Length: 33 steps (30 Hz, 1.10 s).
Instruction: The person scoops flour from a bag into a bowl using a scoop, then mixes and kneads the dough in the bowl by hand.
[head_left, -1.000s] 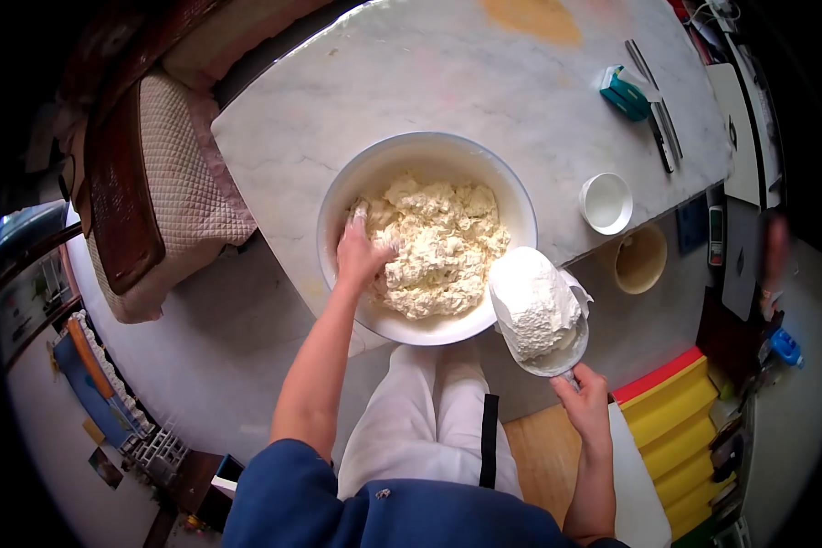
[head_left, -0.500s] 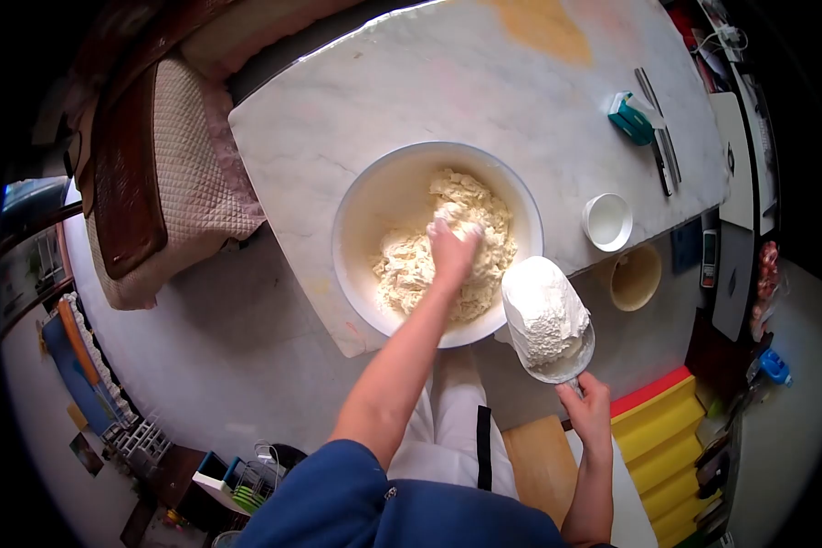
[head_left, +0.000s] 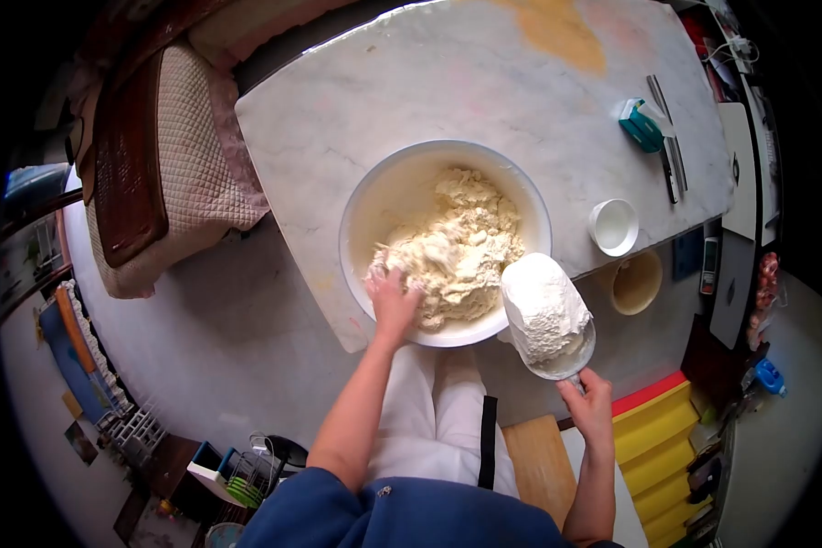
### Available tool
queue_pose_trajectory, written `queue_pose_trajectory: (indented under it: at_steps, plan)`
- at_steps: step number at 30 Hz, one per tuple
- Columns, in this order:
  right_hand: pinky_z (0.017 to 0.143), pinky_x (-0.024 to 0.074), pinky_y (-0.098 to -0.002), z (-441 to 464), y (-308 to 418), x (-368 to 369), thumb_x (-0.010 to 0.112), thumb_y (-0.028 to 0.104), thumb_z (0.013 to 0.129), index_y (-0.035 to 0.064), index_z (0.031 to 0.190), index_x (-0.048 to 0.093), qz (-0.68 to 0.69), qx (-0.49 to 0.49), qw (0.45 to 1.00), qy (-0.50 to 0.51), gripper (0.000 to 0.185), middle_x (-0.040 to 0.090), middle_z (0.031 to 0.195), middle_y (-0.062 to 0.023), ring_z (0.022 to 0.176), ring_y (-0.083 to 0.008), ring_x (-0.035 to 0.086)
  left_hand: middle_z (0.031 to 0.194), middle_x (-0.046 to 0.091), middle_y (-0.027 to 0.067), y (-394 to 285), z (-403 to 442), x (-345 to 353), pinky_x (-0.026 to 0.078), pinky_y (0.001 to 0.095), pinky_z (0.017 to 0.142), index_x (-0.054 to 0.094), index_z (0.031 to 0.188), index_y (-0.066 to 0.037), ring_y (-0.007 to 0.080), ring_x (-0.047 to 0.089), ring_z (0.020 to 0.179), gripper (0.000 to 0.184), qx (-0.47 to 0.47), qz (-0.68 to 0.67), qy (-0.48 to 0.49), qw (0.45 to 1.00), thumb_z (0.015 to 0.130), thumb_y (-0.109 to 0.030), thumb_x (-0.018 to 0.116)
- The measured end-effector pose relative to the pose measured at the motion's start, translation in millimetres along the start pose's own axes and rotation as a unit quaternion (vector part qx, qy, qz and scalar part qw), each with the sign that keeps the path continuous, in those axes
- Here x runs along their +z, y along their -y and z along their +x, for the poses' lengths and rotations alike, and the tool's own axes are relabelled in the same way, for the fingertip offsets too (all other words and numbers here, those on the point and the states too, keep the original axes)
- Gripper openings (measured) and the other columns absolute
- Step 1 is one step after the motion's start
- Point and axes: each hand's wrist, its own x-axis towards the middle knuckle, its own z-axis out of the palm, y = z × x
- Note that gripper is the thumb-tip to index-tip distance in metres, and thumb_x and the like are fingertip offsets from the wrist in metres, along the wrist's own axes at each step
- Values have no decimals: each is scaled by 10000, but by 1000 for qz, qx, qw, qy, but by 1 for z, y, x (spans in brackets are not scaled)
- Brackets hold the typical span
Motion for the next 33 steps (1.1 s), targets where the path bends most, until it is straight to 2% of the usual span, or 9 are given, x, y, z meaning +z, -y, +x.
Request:
queue_pose_trajectory:
  at_steps: [5,9,12,16,18,21,24,27,33]
  plan:
    - [539,381,-257,0,-1,-2,701,79,841,-54,926,662,-23,-11,1000,-2,162,567,644,6,617,-43,458,1268,588,227,6,73,16,459,373,973,449,1332,53,328,595,1119,682,-130,-347,17,929,754,-169,733]
    - [476,298,-219,-1,-7,7,665,69,869,-18,853,621,24,-27,999,-13,99,510,637,67,562,-13,414,1420,465,223,-25,88,27,414,368,1027,322,1457,44,297,501,1255,759,-211,-508,34,835,830,-169,692]
    - [476,294,-220,-1,-8,5,664,71,872,-20,856,624,16,-23,1000,-11,100,509,638,67,561,-14,412,1482,385,240,-35,105,57,387,378,1064,274,1503,3,315,448,1311,823,-174,-564,72,804,822,-175,700]
    - [476,292,-223,0,-5,5,669,80,874,-17,856,627,-2,-28,1000,-7,108,506,634,67,557,-16,410,1391,474,249,-109,89,29,426,381,1038,288,1487,-19,328,522,1224,809,-189,-353,2,916,814,-172,709]
    - [501,322,-232,-2,0,3,676,74,860,-29,885,639,-22,-16,1000,-1,112,531,650,48,584,-25,428,1381,465,284,-118,81,42,400,420,1070,324,1453,-4,391,501,1250,803,-186,-438,22,879,781,-155,737]
    - [555,383,-250,-5,8,2,685,57,830,-53,943,665,-35,12,999,6,159,582,685,11,642,-41,465,1279,526,285,-144,52,40,406,461,1048,418,1360,8,454,522,1174,657,-130,-284,5,950,787,-108,719]
    - [562,388,-247,-7,15,5,686,58,829,-51,947,668,-28,2,1000,4,162,587,690,12,648,-41,468,1274,518,282,-133,13,48,399,470,1047,514,1265,-3,444,492,1181,546,30,-249,-36,967,774,-111,727]
    - [570,393,-245,-8,21,5,686,60,831,-51,961,669,-40,-1,999,9,172,591,701,11,657,-42,473,1296,500,285,-104,-14,33,383,485,1055,568,1222,-13,437,441,1212,520,72,-154,18,985,751,-138,750]
    - [563,388,-243,-4,16,8,696,74,839,-54,969,668,1,2,1000,14,185,581,689,24,646,-41,465,1309,478,298,-55,-37,-13,319,523,1083,536,1292,-17,462,408,1218,629,3,-3,14,1000,739,-195,775]
